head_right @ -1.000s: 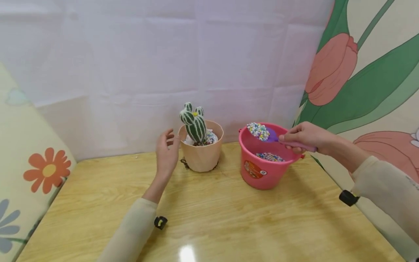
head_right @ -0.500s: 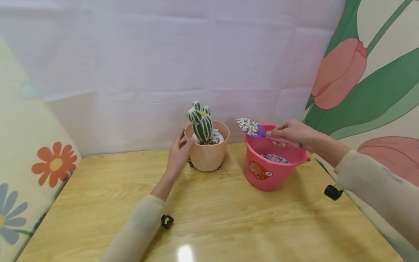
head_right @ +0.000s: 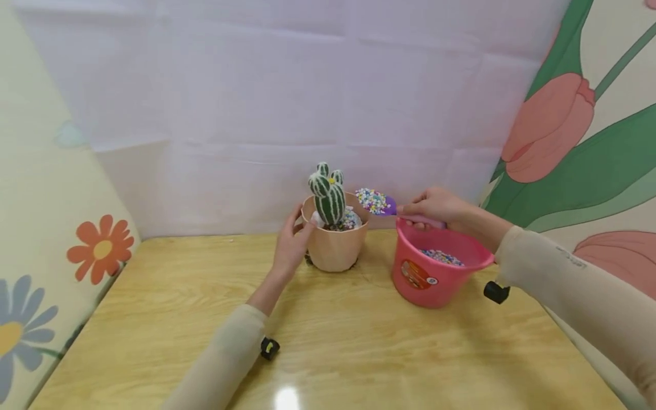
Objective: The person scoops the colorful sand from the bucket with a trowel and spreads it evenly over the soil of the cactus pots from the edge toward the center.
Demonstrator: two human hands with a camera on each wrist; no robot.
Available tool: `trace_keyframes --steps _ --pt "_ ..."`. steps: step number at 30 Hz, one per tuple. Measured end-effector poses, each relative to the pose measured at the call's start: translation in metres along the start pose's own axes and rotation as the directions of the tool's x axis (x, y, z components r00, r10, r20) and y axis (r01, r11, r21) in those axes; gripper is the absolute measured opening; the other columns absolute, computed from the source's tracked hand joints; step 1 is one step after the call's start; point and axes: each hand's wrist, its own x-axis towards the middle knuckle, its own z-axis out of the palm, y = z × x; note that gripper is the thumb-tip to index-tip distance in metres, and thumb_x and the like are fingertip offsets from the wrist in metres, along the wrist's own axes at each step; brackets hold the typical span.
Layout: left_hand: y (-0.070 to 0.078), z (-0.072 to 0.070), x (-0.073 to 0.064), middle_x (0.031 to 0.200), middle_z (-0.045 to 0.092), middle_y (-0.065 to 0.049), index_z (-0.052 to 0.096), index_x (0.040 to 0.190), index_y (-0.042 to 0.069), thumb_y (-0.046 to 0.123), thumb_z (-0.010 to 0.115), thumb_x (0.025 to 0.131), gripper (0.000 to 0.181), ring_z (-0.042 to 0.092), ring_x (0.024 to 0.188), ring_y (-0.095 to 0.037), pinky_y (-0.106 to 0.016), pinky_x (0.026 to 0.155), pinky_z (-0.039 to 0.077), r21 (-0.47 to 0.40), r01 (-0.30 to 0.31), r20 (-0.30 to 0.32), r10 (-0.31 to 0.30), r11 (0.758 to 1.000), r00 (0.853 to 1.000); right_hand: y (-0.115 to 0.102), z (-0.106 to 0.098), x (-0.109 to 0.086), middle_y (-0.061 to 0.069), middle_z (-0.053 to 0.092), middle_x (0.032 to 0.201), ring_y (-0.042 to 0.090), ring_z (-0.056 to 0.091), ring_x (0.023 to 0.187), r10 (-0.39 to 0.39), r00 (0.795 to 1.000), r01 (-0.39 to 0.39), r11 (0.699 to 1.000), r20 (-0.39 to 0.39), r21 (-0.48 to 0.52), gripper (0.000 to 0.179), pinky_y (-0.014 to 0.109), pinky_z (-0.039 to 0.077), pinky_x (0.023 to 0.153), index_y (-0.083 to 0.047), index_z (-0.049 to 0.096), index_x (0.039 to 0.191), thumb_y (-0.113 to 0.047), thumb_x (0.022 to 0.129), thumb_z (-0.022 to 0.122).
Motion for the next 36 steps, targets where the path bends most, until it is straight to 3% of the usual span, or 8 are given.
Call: trace_keyframes --steps 8,15,21,27,36 --pt "0.002 0.007 -0.003 0.155 0.043 -0.005 0.039 0.157 0.015 0.032 0.066 0.099 0.067 0.050 0.126 -0.029 -0.046 0.095 0.052 -0.019 0.018 -0.014 -0.018 1.000 1.000 -0.006 0.004 0.015 0.014 0.071 0.090 0.011 0.060 0.059 0.012 1.000 -0.012 0.999 0.003 -0.038 0.036 0.022 0.050 0.050 0.002 0.071 0.114 -0.032 0.101 0.066" --pt "0.005 0.011 -0.004 0.155 0.044 -0.005 0.041 0.157 0.015 0.031 0.067 0.098 0.066 0.050 0.126 -0.031 -0.047 0.094 0.052 -0.034 0.008 -0.014 -0.009 0.999 1.000 -0.006 0.009 0.025 0.013 0.070 0.083 0.013 0.060 0.060 0.001 0.998 -0.005 0.996 -0.055 -0.085 0.034 0.025 0.052 0.053 0.001 0.072 0.099 -0.033 0.100 0.068" --pt "0.005 0.014 -0.005 0.155 0.044 -0.006 0.042 0.156 0.015 0.031 0.068 0.097 0.066 0.050 0.126 -0.030 -0.048 0.096 0.051 -0.032 0.000 -0.011 0.000 0.999 1.000 -0.009 0.016 0.029 0.010 0.070 0.080 0.012 0.061 0.060 0.001 0.992 -0.008 0.999 -0.123 -0.052 0.030 0.025 0.054 0.054 0.006 0.070 0.106 -0.023 0.101 0.066" --pt "0.006 0.015 -0.007 0.155 0.044 -0.007 0.041 0.157 0.014 0.032 0.067 0.099 0.066 0.050 0.128 -0.034 -0.048 0.096 0.051 -0.006 -0.006 -0.012 0.006 1.000 1.000 -0.011 0.018 0.033 0.013 0.072 0.084 0.011 0.060 0.057 0.013 0.992 -0.020 0.998 -0.128 -0.052 0.037 0.025 0.055 0.054 0.011 0.067 0.117 -0.022 0.100 0.068" --pt "0.005 0.014 -0.007 0.156 0.042 -0.009 0.038 0.158 0.012 0.033 0.065 0.100 0.067 0.049 0.129 -0.037 -0.050 0.095 0.051 0.009 -0.019 -0.004 0.019 1.000 1.000 -0.012 0.020 0.039 0.007 0.071 0.075 0.009 0.058 0.053 -0.014 0.986 0.003 0.998 -0.168 -0.062 0.035 0.023 0.051 0.049 0.011 0.068 0.114 -0.021 0.099 0.069"
